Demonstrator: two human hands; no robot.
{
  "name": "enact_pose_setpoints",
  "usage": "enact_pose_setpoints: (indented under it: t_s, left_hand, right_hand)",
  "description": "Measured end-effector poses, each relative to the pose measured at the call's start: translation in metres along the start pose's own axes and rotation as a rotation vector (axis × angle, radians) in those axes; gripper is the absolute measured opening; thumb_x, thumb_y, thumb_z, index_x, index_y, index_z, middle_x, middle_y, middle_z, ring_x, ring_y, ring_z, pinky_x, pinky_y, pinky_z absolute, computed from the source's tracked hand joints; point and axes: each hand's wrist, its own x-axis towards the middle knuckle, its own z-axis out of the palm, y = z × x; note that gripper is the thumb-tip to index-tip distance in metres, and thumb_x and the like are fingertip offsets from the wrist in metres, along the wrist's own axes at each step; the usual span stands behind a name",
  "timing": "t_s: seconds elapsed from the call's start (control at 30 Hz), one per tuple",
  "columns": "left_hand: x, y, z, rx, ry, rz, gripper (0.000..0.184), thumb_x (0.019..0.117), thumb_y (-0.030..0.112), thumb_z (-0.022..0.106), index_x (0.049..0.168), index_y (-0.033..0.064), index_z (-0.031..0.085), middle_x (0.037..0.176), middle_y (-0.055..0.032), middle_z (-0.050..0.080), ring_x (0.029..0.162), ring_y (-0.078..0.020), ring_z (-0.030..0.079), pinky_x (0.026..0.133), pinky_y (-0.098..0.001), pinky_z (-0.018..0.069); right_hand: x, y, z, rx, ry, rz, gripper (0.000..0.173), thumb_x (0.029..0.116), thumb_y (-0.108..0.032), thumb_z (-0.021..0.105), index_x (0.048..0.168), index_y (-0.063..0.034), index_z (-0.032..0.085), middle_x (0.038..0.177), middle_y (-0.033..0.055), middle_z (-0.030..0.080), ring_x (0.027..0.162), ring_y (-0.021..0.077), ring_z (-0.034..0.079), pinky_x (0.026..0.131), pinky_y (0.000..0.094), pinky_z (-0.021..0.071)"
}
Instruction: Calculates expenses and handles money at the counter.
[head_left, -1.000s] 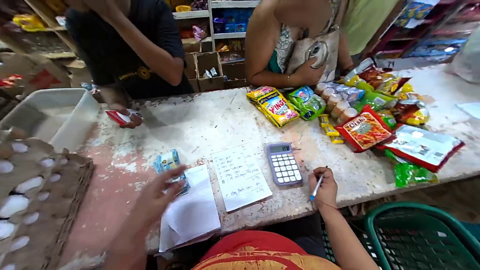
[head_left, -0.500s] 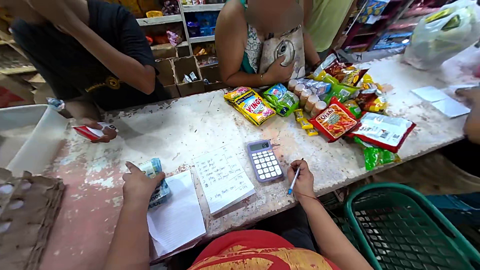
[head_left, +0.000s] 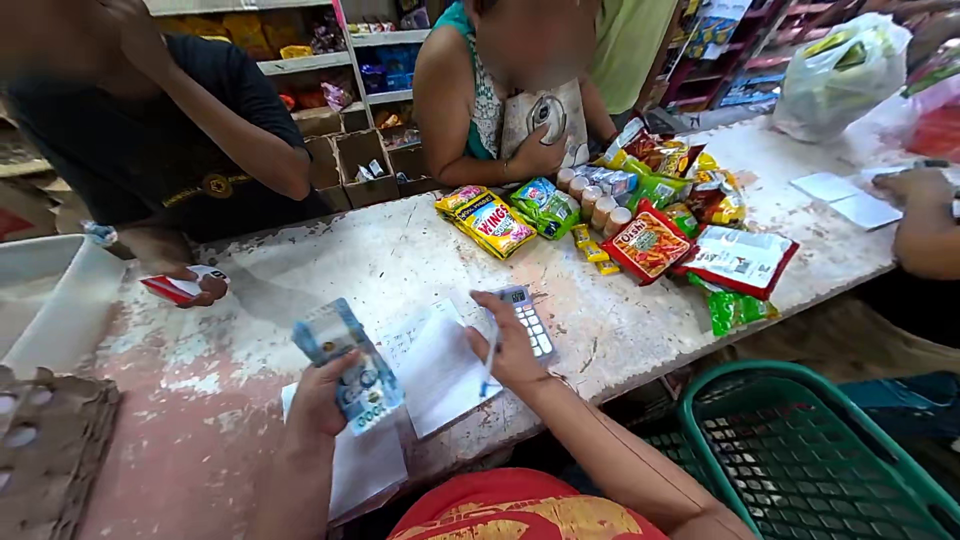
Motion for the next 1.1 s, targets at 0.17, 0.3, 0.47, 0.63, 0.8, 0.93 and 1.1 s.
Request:
enact_pose_setpoints:
  t_s: [0.17,0.3,0.47,0.63,0.8,0.93,1.1]
  left_hand:
    - [-0.002,0.007,0.001,-0.193,-0.106,-0.045,0.026,0.1087,0.016,0.036,0.117,0.0022,0.057,0.092,-0.0115,0.073,0.079,-0.0188,0.074,0.068,-0.0369,0.0638]
    - [0.005,0.021,-0.034,-0.399,-0.42,0.068,0.043,0.1074,0.016,0.02,0.135,0.0032,0.049,0.133,-0.0195,0.066,0.119,-0.0326,0.068,0.095,-0.0459,0.0592]
    - [0.029,0.046,-0.021,-0.368,-0.394,0.15,0.046,0.1045,0.018,0.02,0.138,0.0149,0.051,0.118,-0.0111,0.07,0.109,-0.0277,0.07,0.094,-0.0501,0.0585]
    - [0.098,0.029,0.026,-0.431,-0.453,0.008,0.037,0.1091,0.023,0.028,0.138,0.0166,0.05,0.113,-0.0084,0.071,0.102,-0.0242,0.072,0.089,-0.0442,0.0607]
    - [0.104,-0.025,0.015,-0.347,-0.492,-0.118,0.046,0.1102,0.026,0.02,0.146,0.0129,0.046,0.109,-0.0135,0.071,0.097,-0.0279,0.073,0.086,-0.0492,0.0609]
    - [0.083,-0.026,-0.024,-0.234,-0.578,-0.191,0.049,0.1058,0.021,0.021,0.149,0.013,0.042,0.103,-0.0113,0.071,0.091,-0.026,0.073,0.086,-0.0478,0.0618]
    - [0.072,-0.002,-0.035,-0.075,-0.414,-0.203,0.051,0.1117,0.037,0.014,0.147,0.0133,0.043,0.104,-0.0126,0.073,0.091,-0.0266,0.075,0.079,-0.043,0.0642]
  right_hand:
    - [0.043,-0.001,0.015,0.097,-0.432,0.381,0.064,0.1025,-0.039,0.062,0.15,-0.0001,0.044,0.136,0.0197,0.063,0.122,0.0286,0.064,0.107,0.0474,0.0495]
    - [0.003,0.003,-0.009,-0.047,-0.658,0.282,0.047,0.1043,-0.033,0.057,0.138,-0.0002,0.057,0.119,0.0155,0.071,0.103,0.0258,0.071,0.096,0.0459,0.0551]
    - [-0.05,0.01,-0.017,-0.303,-0.601,0.093,0.046,0.0968,-0.026,0.067,0.137,-0.0037,0.062,0.142,0.0183,0.061,0.138,0.0363,0.052,0.113,0.0514,0.043]
    - [-0.056,0.002,-0.008,-0.383,-0.632,0.195,0.062,0.095,-0.028,0.071,0.149,-0.0053,0.05,0.161,0.0195,0.04,0.15,0.0355,0.037,0.119,0.0486,0.037]
    - [-0.057,0.011,-0.017,-0.329,-0.584,0.245,0.071,0.0897,-0.031,0.078,0.149,-0.0041,0.05,0.16,0.0205,0.041,0.151,0.0353,0.034,0.121,0.0473,0.0336]
    - [-0.066,0.022,-0.025,-0.314,-0.56,0.187,0.071,0.0887,-0.034,0.079,0.147,-0.0037,0.052,0.157,0.0202,0.045,0.15,0.0368,0.036,0.121,0.0498,0.0344]
    - [-0.06,0.023,-0.014,-0.243,-0.65,0.052,0.059,0.093,-0.032,0.074,0.143,-0.0041,0.057,0.152,0.0172,0.053,0.149,0.0372,0.039,0.12,0.0507,0.0344]
